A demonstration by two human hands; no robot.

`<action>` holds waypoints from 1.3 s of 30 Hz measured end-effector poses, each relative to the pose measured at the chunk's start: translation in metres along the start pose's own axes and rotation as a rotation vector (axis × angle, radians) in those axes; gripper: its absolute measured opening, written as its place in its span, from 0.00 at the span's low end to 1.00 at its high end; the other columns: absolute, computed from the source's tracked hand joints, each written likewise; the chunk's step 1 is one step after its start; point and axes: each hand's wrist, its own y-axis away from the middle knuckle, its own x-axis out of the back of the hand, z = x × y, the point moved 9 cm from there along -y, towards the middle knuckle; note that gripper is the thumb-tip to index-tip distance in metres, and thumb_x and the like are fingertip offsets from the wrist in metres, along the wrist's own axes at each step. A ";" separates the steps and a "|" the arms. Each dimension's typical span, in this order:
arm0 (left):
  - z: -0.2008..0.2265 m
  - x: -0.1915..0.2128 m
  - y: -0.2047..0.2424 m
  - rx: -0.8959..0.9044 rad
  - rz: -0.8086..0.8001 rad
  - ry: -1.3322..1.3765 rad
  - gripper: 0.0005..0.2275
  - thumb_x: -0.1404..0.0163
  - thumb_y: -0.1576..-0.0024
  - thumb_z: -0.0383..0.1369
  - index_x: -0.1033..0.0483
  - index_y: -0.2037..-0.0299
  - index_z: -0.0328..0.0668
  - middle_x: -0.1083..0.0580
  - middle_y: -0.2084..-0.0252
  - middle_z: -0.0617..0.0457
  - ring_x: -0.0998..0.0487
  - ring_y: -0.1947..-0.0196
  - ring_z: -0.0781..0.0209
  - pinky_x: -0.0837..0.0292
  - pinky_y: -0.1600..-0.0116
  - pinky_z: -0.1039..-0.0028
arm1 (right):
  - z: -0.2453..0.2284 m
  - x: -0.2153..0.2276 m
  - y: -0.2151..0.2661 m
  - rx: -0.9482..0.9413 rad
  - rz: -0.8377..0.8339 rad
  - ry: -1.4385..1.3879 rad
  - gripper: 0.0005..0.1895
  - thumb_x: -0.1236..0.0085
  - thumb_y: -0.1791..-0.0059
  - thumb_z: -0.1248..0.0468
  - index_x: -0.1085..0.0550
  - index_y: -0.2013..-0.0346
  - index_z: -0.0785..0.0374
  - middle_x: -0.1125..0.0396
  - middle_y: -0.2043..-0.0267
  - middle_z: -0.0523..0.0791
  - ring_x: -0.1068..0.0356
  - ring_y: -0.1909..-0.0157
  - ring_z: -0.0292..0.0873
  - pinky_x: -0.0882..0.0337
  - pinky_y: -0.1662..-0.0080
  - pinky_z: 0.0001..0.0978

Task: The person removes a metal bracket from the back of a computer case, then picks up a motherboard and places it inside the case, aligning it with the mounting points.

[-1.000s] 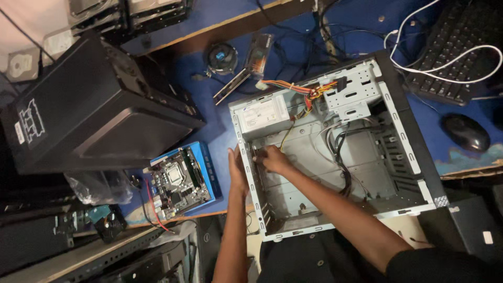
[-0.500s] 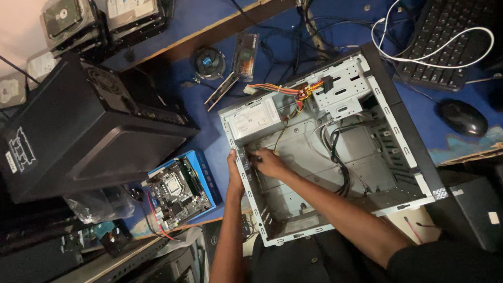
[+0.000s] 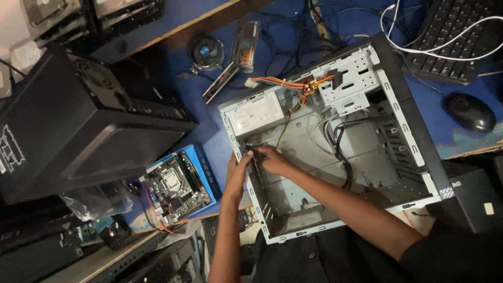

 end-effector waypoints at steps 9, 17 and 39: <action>-0.015 -0.002 -0.002 0.145 0.013 0.151 0.31 0.49 0.50 0.46 0.33 0.37 0.40 0.27 0.43 0.46 0.28 0.43 0.52 0.37 0.38 0.64 | 0.023 0.008 0.001 -0.078 0.019 -0.097 0.22 0.47 0.52 0.72 0.26 0.43 0.63 0.25 0.49 0.44 0.28 0.49 0.37 0.30 0.47 0.29; 0.005 0.014 0.013 -0.073 0.189 -0.066 0.34 0.50 0.44 0.51 0.39 0.31 0.38 0.33 0.34 0.40 0.30 0.38 0.46 0.37 0.36 0.64 | 0.008 0.008 0.008 -0.099 0.059 0.296 0.22 0.48 0.53 0.69 0.25 0.44 0.62 0.25 0.50 0.53 0.25 0.48 0.49 0.29 0.46 0.37; -0.033 -0.003 0.021 0.105 0.141 0.531 0.22 0.64 0.30 0.49 0.25 0.52 0.37 0.26 0.66 0.53 0.28 0.68 0.63 0.32 0.63 0.70 | -0.007 -0.008 0.016 -0.018 -0.149 0.284 0.36 0.46 0.56 0.71 0.34 0.31 0.55 0.31 0.39 0.52 0.31 0.38 0.50 0.34 0.38 0.36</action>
